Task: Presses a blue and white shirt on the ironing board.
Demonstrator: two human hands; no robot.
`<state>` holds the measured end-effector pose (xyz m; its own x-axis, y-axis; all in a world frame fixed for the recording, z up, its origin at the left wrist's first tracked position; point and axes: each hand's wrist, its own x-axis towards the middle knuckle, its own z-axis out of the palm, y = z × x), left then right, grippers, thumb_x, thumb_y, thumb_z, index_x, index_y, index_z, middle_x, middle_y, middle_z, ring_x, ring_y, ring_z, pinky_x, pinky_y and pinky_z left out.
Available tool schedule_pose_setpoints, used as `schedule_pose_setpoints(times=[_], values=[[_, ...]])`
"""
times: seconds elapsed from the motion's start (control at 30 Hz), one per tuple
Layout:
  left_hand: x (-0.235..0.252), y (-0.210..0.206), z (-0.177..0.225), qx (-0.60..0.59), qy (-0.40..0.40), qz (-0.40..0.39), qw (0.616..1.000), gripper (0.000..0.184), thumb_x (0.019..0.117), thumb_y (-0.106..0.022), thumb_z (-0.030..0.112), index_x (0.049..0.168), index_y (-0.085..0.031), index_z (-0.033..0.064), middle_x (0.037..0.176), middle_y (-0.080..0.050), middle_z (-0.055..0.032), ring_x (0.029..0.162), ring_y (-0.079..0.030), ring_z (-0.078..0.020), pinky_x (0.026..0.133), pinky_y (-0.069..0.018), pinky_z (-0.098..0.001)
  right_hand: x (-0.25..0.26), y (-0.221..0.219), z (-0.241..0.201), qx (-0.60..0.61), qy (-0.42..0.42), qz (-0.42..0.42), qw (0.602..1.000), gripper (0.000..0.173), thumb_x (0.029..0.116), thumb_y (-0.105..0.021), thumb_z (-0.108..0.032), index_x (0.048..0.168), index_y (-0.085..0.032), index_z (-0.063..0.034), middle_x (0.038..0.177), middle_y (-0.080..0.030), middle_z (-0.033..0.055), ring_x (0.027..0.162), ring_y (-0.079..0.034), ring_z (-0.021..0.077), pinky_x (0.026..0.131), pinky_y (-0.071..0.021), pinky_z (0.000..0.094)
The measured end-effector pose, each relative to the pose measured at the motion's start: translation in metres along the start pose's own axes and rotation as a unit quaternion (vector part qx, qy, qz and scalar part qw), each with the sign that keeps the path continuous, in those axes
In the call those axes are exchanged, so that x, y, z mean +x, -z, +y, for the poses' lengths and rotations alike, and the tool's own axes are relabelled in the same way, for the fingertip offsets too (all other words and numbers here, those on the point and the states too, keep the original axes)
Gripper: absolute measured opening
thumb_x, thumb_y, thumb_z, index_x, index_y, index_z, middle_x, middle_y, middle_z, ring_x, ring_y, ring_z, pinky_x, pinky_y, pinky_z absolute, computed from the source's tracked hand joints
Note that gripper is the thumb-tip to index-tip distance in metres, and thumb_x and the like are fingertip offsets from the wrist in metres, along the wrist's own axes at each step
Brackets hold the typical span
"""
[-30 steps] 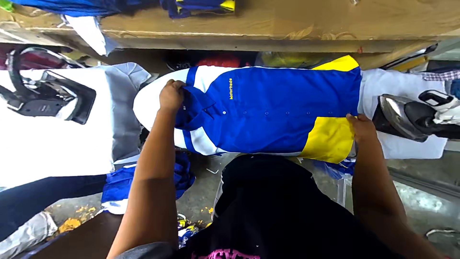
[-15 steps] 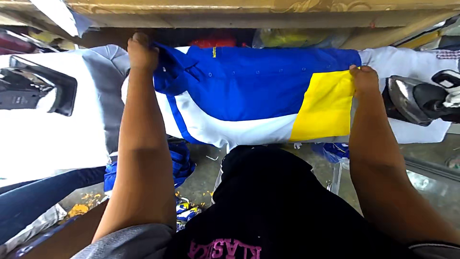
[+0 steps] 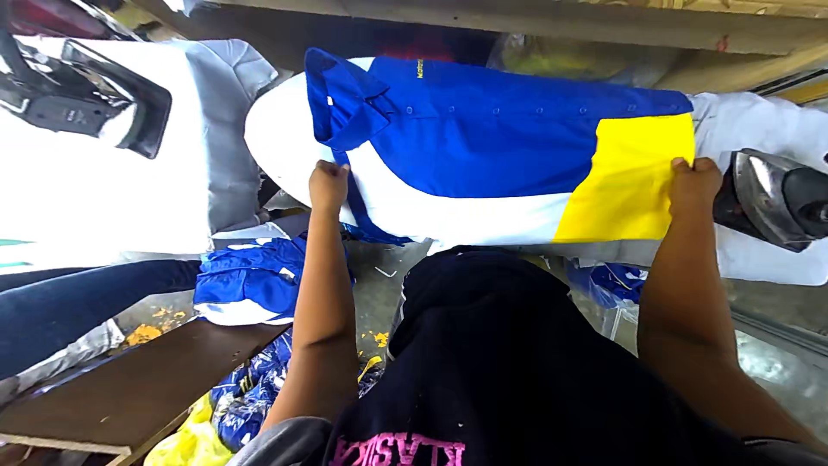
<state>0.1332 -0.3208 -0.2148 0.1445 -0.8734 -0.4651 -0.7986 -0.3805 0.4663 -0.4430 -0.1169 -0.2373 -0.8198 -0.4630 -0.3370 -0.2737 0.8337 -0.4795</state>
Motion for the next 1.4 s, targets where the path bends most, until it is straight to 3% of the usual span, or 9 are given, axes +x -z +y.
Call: schedule_pose_setpoints(times=[0.1,0.3,0.47,0.7,0.93,1.07,1.17,1.23,1.4], values=[[-0.01,-0.013,0.007,-0.039,-0.003,-0.021,0.999,0.044,0.1066,-0.055,0.026,0.129,-0.055,-0.0115,0.124,-0.061,-0.0332,0.117,-0.06,-0.0436,0.101,-0.0454,-0.0609,0.026,0.011,0.002,-0.003,0.012,0.028,1.0,0.052,0.1068,-0.055,-0.032,0.133,-0.056,0.0121,0.136,-0.055,0.0362,0.129,-0.053,0.0453,0.11,-0.0382,0.0589],[-0.023,-0.026,-0.003,-0.226,0.053,-0.014,0.973,0.044,0.1053,-0.057,0.033,0.133,-0.054,-0.0003,0.122,-0.06,-0.0191,0.1,-0.061,-0.0241,0.087,-0.0523,-0.0447,0.016,0.02,0.004,-0.087,-0.015,-0.044,0.995,0.065,0.1089,-0.047,-0.045,0.136,-0.053,0.0129,0.139,-0.051,0.041,0.135,-0.047,0.0543,0.11,-0.0341,0.0695],[-0.034,-0.032,-0.009,-0.17,0.01,-0.018,0.985,0.056,0.1038,-0.059,0.03,0.151,-0.041,0.0045,0.132,-0.06,-0.0237,0.11,-0.063,-0.0301,0.094,-0.0519,-0.0511,-0.018,0.016,0.003,-0.088,-0.04,-0.009,0.995,0.056,0.1117,-0.041,-0.039,0.142,-0.05,0.0075,0.136,-0.056,0.0365,0.13,-0.054,0.0509,0.108,-0.0407,0.0653],[-0.035,-0.044,-0.006,-0.165,-0.037,0.047,0.985,0.061,0.1014,-0.058,0.012,0.155,-0.032,-0.0019,0.132,-0.059,-0.0272,0.107,-0.062,-0.0209,0.095,-0.0496,-0.035,-0.017,0.014,0.019,-0.114,-0.062,0.009,0.991,0.053,0.1123,-0.037,-0.04,0.136,-0.056,0.0032,0.128,-0.065,0.0298,0.121,-0.063,0.0464,0.099,-0.0482,0.0642],[-0.044,-0.043,0.001,-0.176,-0.022,0.051,0.983,0.063,0.1014,-0.058,0.011,0.155,-0.03,-0.0034,0.132,-0.057,-0.0274,0.107,-0.06,-0.0188,0.096,-0.0479,-0.0314,-0.024,-0.016,0.038,-0.191,0.158,0.101,0.963,0.038,0.1055,-0.048,-0.016,0.139,-0.062,-0.0016,0.137,-0.056,0.0334,0.13,-0.052,0.0533,0.1,-0.0447,0.0665],[-0.056,-0.044,0.006,-0.126,-0.029,0.086,0.988,0.065,0.101,-0.06,0.011,0.155,-0.028,-0.0061,0.141,-0.051,-0.0316,0.118,-0.059,-0.0275,0.101,-0.0465,-0.0343,-0.027,0.009,0.039,-0.182,0.17,0.071,0.966,0.038,0.101,-0.049,-0.005,0.136,-0.065,-0.0037,0.143,-0.053,0.0318,0.135,-0.048,0.0525,0.104,-0.04,0.0692],[-0.072,-0.043,0.016,-0.014,-0.129,0.12,0.984,0.063,0.0994,-0.058,0.013,0.151,-0.033,-0.0142,0.151,-0.033,-0.0424,0.131,-0.048,-0.0484,0.108,-0.0438,-0.0475,-0.019,0.082,0.041,-0.175,0.137,0.191,0.956,0.046,0.096,-0.054,-0.011,0.14,-0.059,0.0015,0.145,-0.05,0.0351,0.136,-0.046,0.0541,0.107,-0.0395,0.0683],[-0.09,-0.055,0.044,0.015,-0.223,0.079,0.972,0.058,0.0995,-0.057,0.011,0.145,-0.038,-0.0185,0.149,-0.031,-0.0469,0.133,-0.044,-0.0564,0.108,-0.0423,-0.056,-0.008,0.133,0.046,-0.184,0.085,0.182,0.962,0.062,0.0894,-0.064,-0.012,0.148,-0.049,0.0041,0.153,-0.04,0.0366,0.142,-0.037,0.056,0.111,-0.0325,0.071],[-0.171,-0.161,0.173,0.023,-0.473,-0.141,0.87,0.034,0.0992,-0.061,0.008,0.127,-0.063,-0.012,0.133,-0.058,-0.0349,0.13,-0.052,-0.0511,0.111,-0.0394,-0.0617,0.05,0.205,0.061,-0.25,0.065,-0.062,0.964,0.073,0.0928,-0.077,-0.032,0.15,-0.046,0.0018,0.145,-0.047,0.0397,0.137,-0.041,0.0604,0.107,-0.0276,0.0805]])
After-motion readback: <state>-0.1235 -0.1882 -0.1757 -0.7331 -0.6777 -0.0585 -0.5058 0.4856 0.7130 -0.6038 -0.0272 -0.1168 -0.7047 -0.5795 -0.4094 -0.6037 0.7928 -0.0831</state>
